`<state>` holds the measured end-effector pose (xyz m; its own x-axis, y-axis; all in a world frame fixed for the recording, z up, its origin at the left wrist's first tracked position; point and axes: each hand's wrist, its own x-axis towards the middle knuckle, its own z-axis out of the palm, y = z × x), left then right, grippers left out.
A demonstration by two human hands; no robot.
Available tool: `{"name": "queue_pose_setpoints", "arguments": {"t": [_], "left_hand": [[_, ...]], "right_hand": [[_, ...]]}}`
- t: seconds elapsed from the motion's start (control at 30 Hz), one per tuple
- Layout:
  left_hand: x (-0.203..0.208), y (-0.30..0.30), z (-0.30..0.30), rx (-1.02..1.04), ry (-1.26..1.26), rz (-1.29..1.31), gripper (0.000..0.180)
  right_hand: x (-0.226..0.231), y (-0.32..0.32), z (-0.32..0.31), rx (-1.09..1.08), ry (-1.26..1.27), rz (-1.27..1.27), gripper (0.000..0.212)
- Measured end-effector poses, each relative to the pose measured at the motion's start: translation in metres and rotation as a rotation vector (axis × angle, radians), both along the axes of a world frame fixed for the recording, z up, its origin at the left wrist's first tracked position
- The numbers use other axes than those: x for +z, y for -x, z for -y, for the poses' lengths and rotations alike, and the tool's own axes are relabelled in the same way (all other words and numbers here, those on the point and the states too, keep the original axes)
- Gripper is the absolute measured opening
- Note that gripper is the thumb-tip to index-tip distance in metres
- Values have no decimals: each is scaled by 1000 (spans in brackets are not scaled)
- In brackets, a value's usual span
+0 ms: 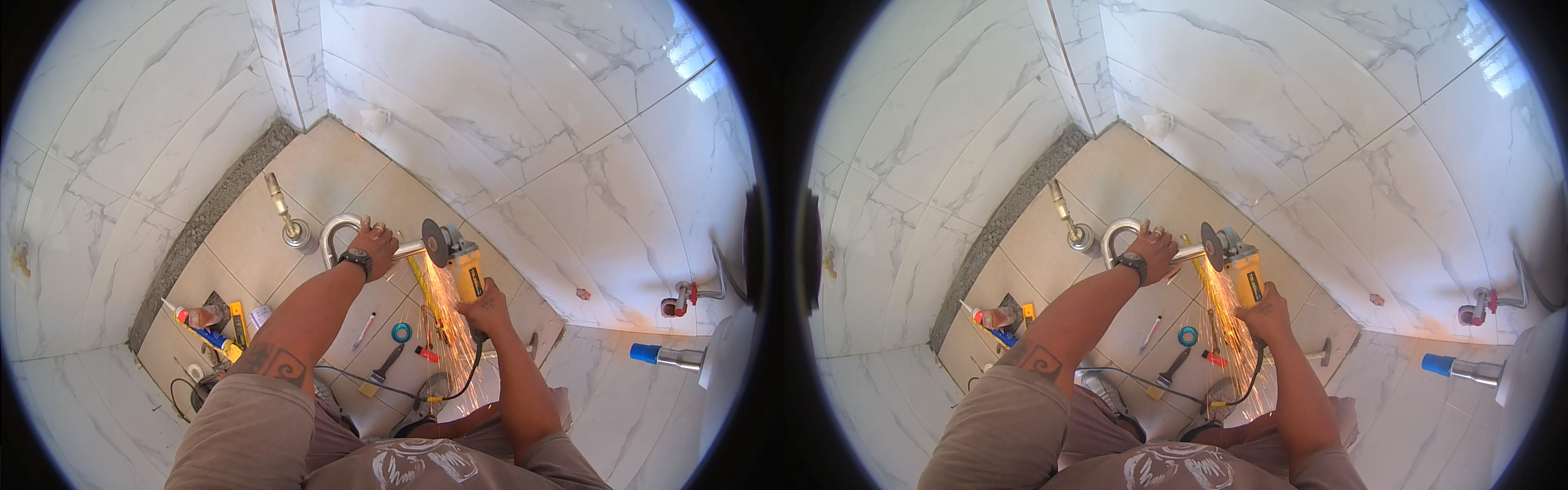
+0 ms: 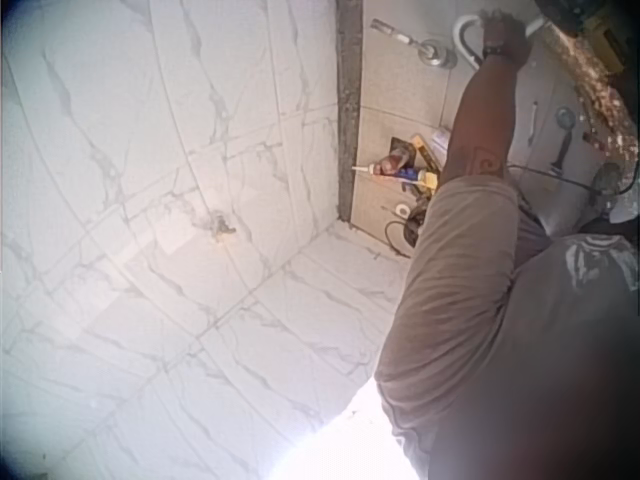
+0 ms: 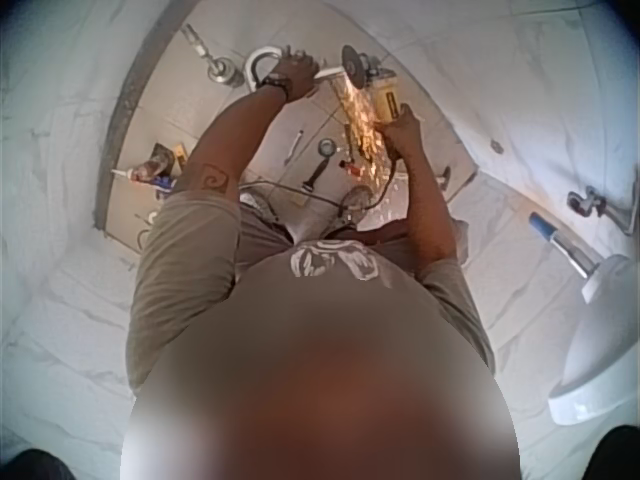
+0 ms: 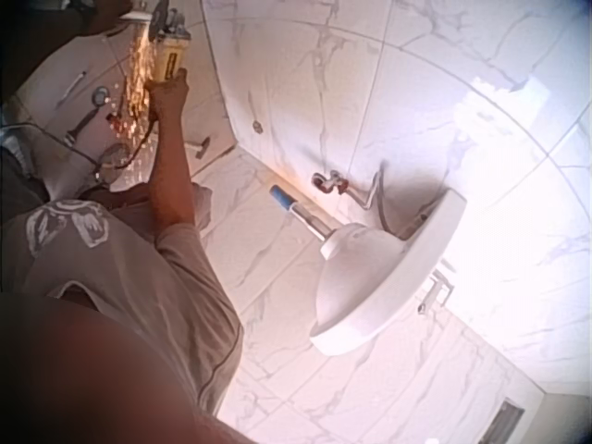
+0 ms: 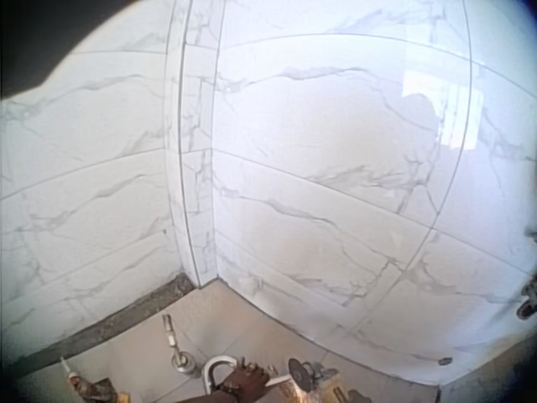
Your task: The person measures the space under a sink, marks a metal pipe, cuts it with an angle grinder, and wraps the pipe ends with Teflon tape. The person handles a tape measure, marker, angle grinder, and Teflon tape during the process.
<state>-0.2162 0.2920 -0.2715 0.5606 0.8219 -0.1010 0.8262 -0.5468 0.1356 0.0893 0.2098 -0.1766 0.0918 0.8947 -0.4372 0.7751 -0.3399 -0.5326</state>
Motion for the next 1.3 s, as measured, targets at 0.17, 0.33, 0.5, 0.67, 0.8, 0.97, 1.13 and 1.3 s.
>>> {"name": "queue_pose_setpoints", "arguments": {"t": [0.17, 0.33, 0.5, 0.67, 0.8, 0.97, 1.13, 1.3], "left_hand": [[-3, 0, 0, 6, -9, 33, 45], [-3, 0, 2, 16, -26, 38, 44], [1, -1, 3, 26, -2, 34, 44], [1, -3, 4, 37, -18, 23, 43], [-1, -2, 5, 32, -60, 35, 42], [-3, -2, 3, 34, -30, 23, 40], [-3, -3, 4, 39, -68, 28, 39], [-1, -2, 4, 39, -23, 37, 40]], "right_hand": [[-3, 0, 3, -28, -27, 7, 60], [-2, 0, 0, 25, -64, 27, 60], [6, 0, -8, 36, -16, 54, 60], [8, 2, -11, 29, -21, 39, 62], [9, 2, -8, 45, -19, 77, 64], [8, 1, -5, 19, 2, 63, 65], [5, -2, -2, 29, 3, 10, 65], [7, 0, -1, 16, 15, 81, 66]]}}
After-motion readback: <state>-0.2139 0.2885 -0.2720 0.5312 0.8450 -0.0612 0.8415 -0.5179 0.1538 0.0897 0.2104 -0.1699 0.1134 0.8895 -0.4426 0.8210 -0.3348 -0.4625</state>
